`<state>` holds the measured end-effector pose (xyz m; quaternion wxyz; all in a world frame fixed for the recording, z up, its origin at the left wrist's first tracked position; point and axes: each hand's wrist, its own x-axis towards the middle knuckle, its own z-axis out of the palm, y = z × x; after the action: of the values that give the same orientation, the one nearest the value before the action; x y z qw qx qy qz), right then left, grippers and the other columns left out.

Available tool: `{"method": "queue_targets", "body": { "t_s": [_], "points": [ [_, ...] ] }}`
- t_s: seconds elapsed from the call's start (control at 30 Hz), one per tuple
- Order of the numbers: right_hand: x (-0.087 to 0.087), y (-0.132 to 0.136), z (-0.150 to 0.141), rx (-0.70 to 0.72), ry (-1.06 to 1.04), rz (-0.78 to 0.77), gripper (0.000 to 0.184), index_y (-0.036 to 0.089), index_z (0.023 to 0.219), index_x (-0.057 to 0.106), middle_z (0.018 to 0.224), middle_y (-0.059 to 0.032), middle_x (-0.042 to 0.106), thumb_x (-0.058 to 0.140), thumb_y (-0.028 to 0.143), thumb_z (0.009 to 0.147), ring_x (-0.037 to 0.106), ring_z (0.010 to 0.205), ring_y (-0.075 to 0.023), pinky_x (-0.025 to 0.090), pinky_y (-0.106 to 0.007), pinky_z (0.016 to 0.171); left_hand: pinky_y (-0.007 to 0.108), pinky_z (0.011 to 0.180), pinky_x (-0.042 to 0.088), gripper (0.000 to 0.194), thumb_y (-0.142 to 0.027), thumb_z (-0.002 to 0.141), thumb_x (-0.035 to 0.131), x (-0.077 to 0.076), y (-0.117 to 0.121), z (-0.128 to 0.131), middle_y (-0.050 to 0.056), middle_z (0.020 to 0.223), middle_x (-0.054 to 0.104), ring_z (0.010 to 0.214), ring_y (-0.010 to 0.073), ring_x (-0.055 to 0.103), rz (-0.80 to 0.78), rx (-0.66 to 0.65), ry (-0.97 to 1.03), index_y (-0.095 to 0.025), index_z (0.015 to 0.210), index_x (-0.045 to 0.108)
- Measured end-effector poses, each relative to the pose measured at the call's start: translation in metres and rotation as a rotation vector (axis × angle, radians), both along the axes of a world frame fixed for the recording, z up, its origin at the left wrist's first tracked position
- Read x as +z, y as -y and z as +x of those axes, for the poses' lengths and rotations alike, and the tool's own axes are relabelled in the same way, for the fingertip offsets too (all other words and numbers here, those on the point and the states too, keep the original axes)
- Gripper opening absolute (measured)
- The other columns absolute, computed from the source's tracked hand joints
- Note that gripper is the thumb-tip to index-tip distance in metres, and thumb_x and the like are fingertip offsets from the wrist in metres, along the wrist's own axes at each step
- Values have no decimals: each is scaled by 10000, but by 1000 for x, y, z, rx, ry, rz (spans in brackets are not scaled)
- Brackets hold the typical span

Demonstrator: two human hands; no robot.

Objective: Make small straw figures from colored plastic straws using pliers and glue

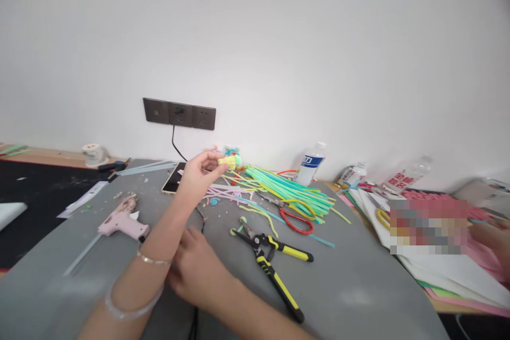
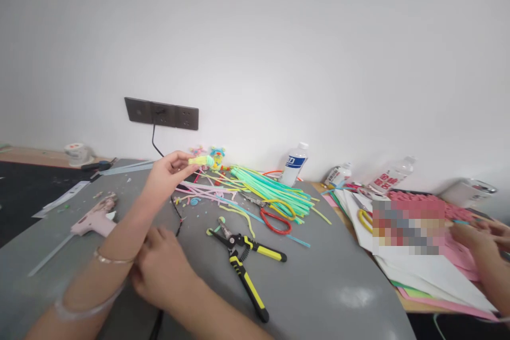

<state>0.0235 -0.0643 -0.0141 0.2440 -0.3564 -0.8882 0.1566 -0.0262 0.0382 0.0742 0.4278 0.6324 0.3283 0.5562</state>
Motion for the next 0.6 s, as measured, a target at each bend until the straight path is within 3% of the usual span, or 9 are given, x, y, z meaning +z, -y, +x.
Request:
{"method": "queue_targets", "body": {
  "t_s": [0.07, 0.1, 0.2, 0.27, 0.43, 0.6],
  "points": [
    [2, 10, 40, -55, 0, -23, 53, 192, 857, 675, 910, -81, 637, 624, 189, 844, 582, 883, -230, 449, -331, 782, 282, 745, 521, 396, -418, 628, 804, -16, -16, 5, 61, 835, 725, 800, 181, 674, -53, -4, 50, -144, 860, 638],
    [4, 10, 60, -91, -4, -42, 63, 191, 772, 661, 841, -57, 625, 643, 185, 832, 583, 821, -209, 445, -307, 734, 296, 765, 524, 408, -426, 617, 806, -25, -23, 7, 56, 817, 727, 793, 184, 678, -76, 2, 57, -144, 859, 639],
    [12, -7, 115, -267, -84, -121, 118, 186, 720, 635, 719, -4, 584, 626, 133, 825, 555, 665, -152, 410, -251, 615, 323, 775, 536, 457, -445, 586, 814, -48, -35, 11, 55, 803, 738, 790, 195, 691, -151, -11, 85, -145, 886, 646],
    [15, -31, 139, -317, -144, -145, 97, 181, 763, 650, 723, -3, 612, 609, 119, 825, 563, 670, -149, 422, -251, 635, 335, 783, 543, 456, -442, 583, 817, -61, -38, 12, 73, 850, 752, 822, 209, 700, -184, -31, 93, -144, 889, 655],
    [5, -83, 150, -194, -165, -211, 116, 173, 783, 690, 748, -6, 653, 610, 89, 790, 581, 664, -140, 451, -248, 644, 361, 814, 556, 421, -434, 653, 786, -77, -40, 14, 103, 924, 767, 887, 240, 713, -206, -93, 27, -140, 939, 690],
    [-8, -96, 138, -181, -120, -292, 103, 172, 757, 703, 665, 23, 615, 666, 77, 746, 542, 595, -116, 406, -207, 568, 362, 850, 552, 421, -422, 683, 765, -77, -38, 11, 110, 984, 761, 959, 253, 704, -178, -102, 40, -138, 982, 681]
  ]
}}
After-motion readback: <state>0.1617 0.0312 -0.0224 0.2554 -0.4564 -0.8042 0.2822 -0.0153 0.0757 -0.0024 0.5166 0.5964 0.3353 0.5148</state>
